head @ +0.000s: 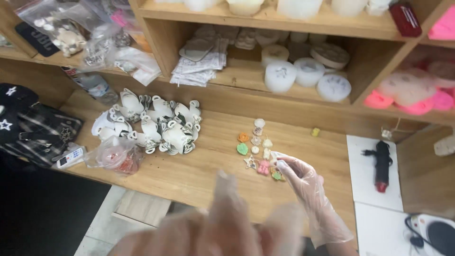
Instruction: The person places flower-shaped and heart-shaped candles into small plastic bags, then arranges the bags on a white tray and places additional candles onto a wooden surface.
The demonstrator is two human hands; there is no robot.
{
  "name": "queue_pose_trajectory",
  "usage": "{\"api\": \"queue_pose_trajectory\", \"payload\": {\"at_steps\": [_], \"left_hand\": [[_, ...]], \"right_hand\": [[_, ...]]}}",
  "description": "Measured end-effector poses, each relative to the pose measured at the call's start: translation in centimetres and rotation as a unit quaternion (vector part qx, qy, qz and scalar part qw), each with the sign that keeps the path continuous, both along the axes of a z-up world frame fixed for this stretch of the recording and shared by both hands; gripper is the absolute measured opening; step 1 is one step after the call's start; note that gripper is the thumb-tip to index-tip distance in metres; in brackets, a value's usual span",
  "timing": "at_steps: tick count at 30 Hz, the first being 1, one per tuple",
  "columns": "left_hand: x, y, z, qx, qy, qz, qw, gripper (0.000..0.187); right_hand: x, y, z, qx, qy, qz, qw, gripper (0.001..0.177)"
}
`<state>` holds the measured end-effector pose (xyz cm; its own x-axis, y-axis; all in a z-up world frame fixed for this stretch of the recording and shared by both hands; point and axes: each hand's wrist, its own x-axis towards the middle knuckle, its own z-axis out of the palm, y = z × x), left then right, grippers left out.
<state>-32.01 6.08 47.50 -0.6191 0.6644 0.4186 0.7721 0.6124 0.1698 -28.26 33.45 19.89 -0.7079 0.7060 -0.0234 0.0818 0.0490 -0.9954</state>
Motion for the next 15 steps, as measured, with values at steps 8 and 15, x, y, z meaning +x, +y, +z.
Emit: {"api": "queue_pose_trajectory", "payload": {"at_steps": [8, 15], "left_hand": [[-17.1, 5.3, -9.6, 0.044, 0.019, 0.081, 0.996, 0.014], [-28.8, 9.7, -13.3, 0.166, 0.222, -0.078, 0.958, 0.009]], "right_hand": [[-7.2, 4.7, 7.1, 0.559, 0.031, 0.245, 0.791, 0.03], [-19.2, 3.5, 16.6, 0.663, 0.062, 0.167, 0.727, 0.035]]}}
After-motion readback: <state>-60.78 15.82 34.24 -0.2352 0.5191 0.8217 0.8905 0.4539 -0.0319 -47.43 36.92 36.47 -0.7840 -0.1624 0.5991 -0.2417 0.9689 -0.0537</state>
